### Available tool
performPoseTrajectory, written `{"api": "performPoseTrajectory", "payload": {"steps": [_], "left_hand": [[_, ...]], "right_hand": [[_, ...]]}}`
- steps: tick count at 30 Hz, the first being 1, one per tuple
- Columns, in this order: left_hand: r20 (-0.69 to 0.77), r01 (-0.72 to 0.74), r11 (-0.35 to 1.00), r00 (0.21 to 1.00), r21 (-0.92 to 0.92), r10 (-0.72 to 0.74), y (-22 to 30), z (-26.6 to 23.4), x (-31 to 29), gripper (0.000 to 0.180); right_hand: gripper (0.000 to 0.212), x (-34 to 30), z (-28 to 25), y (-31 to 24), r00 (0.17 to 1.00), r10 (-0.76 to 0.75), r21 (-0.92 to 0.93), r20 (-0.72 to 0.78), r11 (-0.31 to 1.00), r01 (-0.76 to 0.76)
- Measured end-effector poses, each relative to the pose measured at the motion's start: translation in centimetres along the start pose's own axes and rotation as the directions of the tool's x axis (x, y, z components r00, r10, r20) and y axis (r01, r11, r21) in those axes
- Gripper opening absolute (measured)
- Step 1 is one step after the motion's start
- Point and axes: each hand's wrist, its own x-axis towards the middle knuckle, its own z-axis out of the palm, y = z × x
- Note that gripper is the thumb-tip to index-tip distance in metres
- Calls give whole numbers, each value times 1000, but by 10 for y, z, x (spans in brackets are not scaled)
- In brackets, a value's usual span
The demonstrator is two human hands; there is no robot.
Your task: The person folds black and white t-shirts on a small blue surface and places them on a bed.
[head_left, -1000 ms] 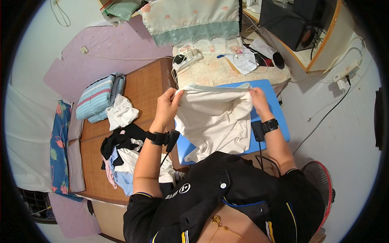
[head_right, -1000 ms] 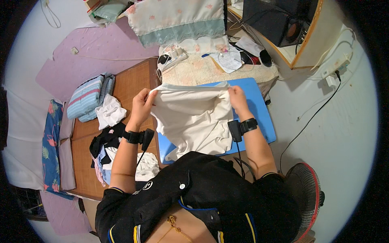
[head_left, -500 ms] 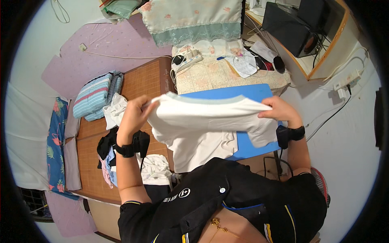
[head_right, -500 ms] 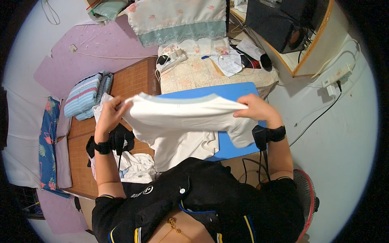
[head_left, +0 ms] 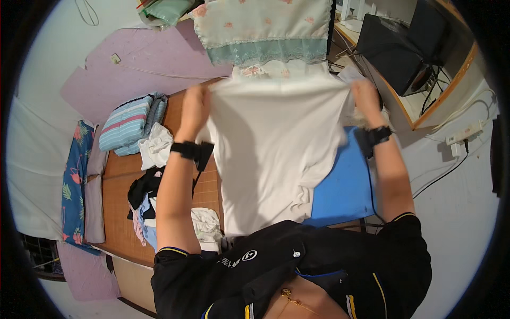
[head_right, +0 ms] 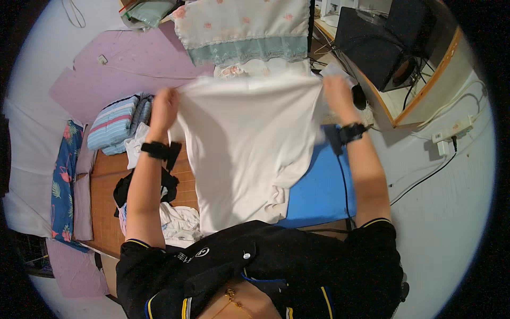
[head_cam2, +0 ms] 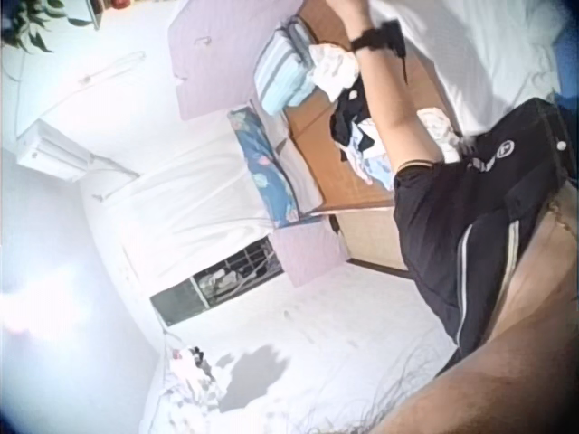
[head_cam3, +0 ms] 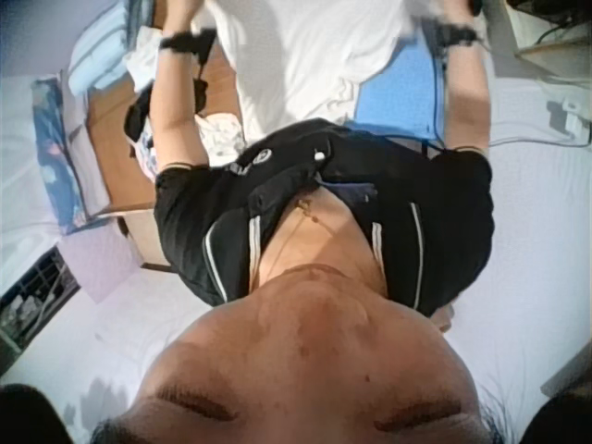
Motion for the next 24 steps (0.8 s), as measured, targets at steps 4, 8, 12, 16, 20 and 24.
{"api": "performPoseTrajectory", "payload": {"steps": [4,8,12,16,20,24], "left_hand": [[-332,4,996,943,-89,-33,62,-54,86,9],[-472,-231,957,873,-175,124,101,-95,91,9],[-278,-156,969,955,-191,99,96,-77,26,16],[65,-91,968,992,-236,109,84,-25,-70,25],[409,128,952,912,-277,-4,77,10,-173,18],[604,253,944,793,-211,-78,74,21,-247,15]], "right_hand": [[24,73,-107,-21,929,304,541,-209,828,-150],[21,68,-175,-44,857,112,528,-503,825,201],[21,-6,-158,-27,928,145,476,-343,878,38],[17,-111,-111,-17,977,212,289,-26,937,-196],[16,-219,-58,1,895,285,222,342,901,-372],[15,-283,-33,-13,779,323,200,537,848,-490]]}}
